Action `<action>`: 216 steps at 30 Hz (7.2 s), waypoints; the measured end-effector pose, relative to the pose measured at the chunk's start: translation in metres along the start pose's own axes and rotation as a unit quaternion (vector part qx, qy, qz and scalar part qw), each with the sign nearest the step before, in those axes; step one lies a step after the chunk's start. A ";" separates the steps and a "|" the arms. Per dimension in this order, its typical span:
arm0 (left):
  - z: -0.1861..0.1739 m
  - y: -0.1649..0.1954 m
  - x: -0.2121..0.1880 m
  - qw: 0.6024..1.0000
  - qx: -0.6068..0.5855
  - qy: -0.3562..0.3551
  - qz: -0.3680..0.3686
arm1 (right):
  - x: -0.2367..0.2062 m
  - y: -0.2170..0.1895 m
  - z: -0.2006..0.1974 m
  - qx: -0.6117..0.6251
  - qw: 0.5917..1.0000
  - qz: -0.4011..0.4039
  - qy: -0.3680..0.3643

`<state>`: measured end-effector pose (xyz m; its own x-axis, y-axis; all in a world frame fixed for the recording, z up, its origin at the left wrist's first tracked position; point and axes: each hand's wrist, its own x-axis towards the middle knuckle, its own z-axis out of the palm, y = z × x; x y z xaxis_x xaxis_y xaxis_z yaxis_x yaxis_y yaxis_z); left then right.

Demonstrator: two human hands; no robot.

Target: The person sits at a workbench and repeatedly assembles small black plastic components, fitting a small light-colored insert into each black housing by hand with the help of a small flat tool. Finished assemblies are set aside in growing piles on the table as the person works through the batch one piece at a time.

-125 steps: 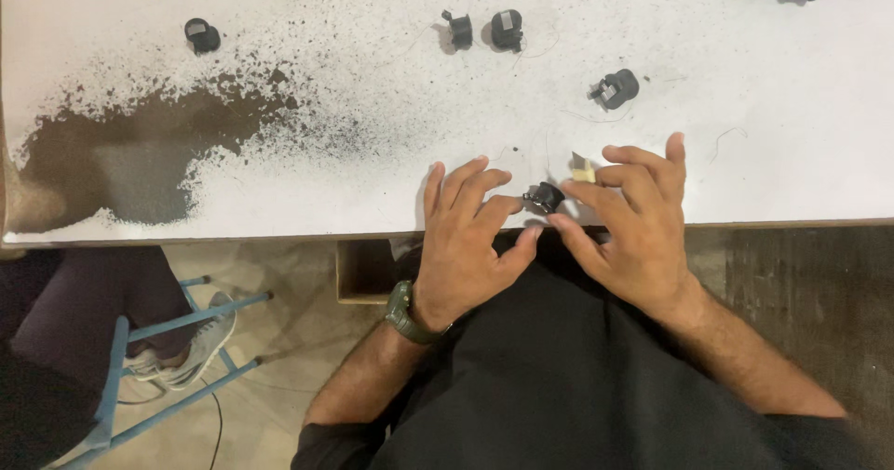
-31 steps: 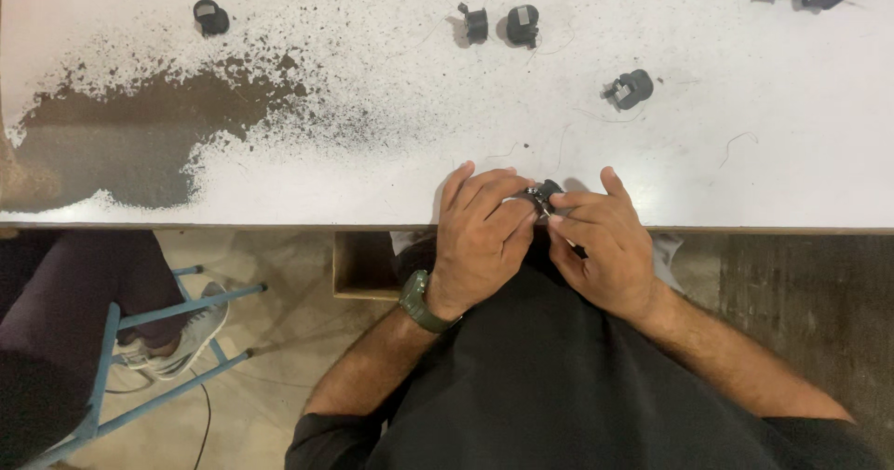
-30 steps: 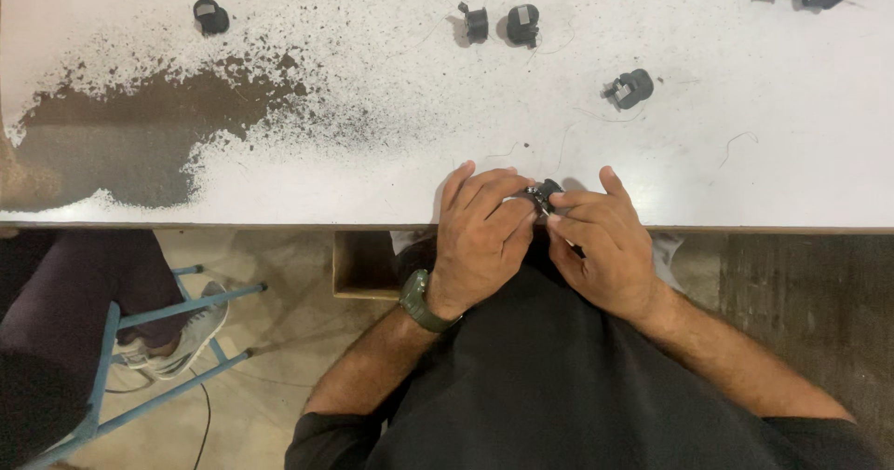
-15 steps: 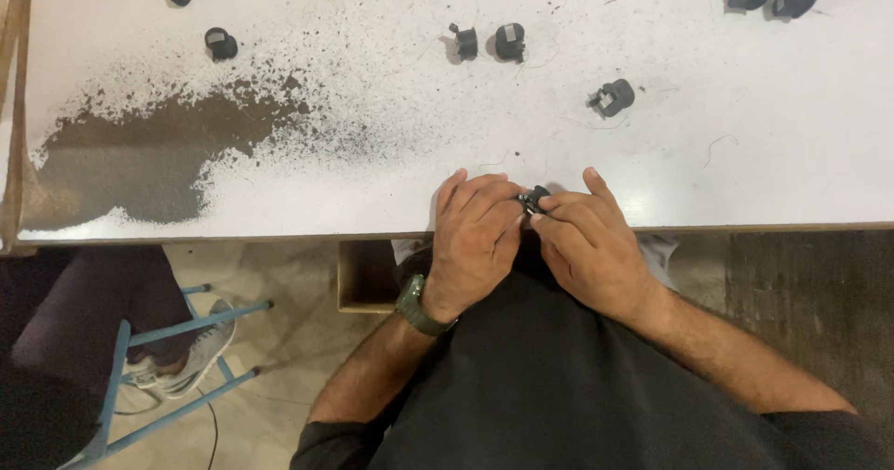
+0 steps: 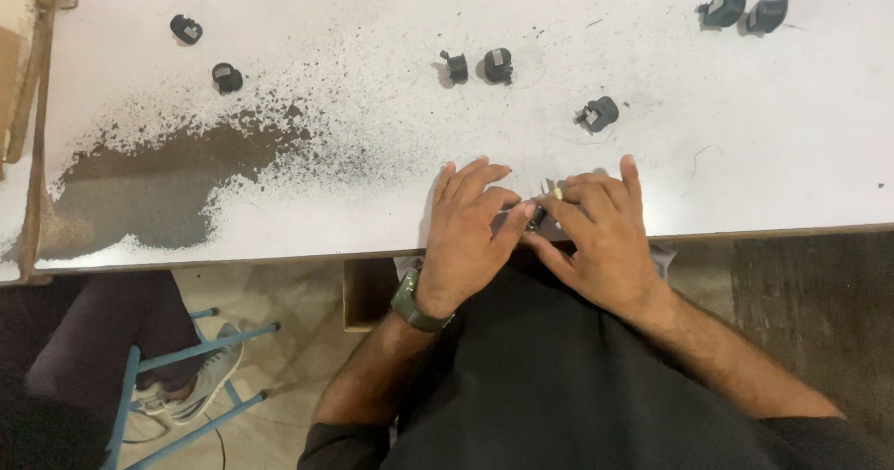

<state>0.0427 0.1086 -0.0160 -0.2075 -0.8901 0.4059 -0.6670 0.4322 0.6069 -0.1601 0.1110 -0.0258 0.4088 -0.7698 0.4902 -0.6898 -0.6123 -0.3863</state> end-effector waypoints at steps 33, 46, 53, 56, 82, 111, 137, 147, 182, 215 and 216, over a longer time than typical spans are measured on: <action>-0.025 0.012 -0.009 0.989 -0.100 -0.070 -0.090 | -0.008 0.004 0.006 0.015 1.000 -0.001 -0.024; -0.001 0.008 -0.020 0.972 -0.211 -0.038 -0.100 | -0.027 0.002 0.015 0.172 0.981 -0.048 0.074; 0.002 0.009 -0.024 0.974 -0.208 -0.020 -0.087 | -0.025 -0.002 0.015 0.158 0.984 -0.044 0.068; 0.002 0.009 -0.024 0.968 -0.224 -0.029 -0.108 | -0.023 -0.003 0.014 0.151 0.985 -0.044 0.074; -0.045 -0.089 0.143 0.966 0.178 -0.185 -0.020 | -0.008 0.020 -0.003 0.117 0.989 0.029 0.090; 0.013 0.009 -0.024 0.996 0.024 0.047 0.078 | -0.029 0.011 0.002 0.038 0.996 -0.029 0.081; 0.014 0.006 -0.021 0.977 0.093 0.088 0.171 | -0.021 0.008 0.008 0.123 0.992 0.002 0.034; 0.013 0.008 -0.020 0.998 0.023 0.053 0.037 | -0.026 0.008 0.013 0.103 0.993 -0.029 0.051; 0.007 -0.001 -0.028 0.985 0.124 0.063 0.101 | -0.007 0.009 0.004 -0.012 1.000 0.010 -0.005; 0.002 0.011 0.007 0.994 -0.105 0.001 -0.011 | -0.013 0.017 0.008 0.002 0.999 -0.038 -0.008; 0.001 0.011 0.008 0.993 -0.121 0.003 -0.017 | -0.014 0.017 0.009 -0.001 0.999 -0.038 -0.008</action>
<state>0.0334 0.1064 -0.0069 -0.1820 -0.9043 0.3862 -0.4825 0.4243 0.7663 -0.1725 0.1092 -0.0461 0.4698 -0.7238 0.5054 -0.6570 -0.6690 -0.3474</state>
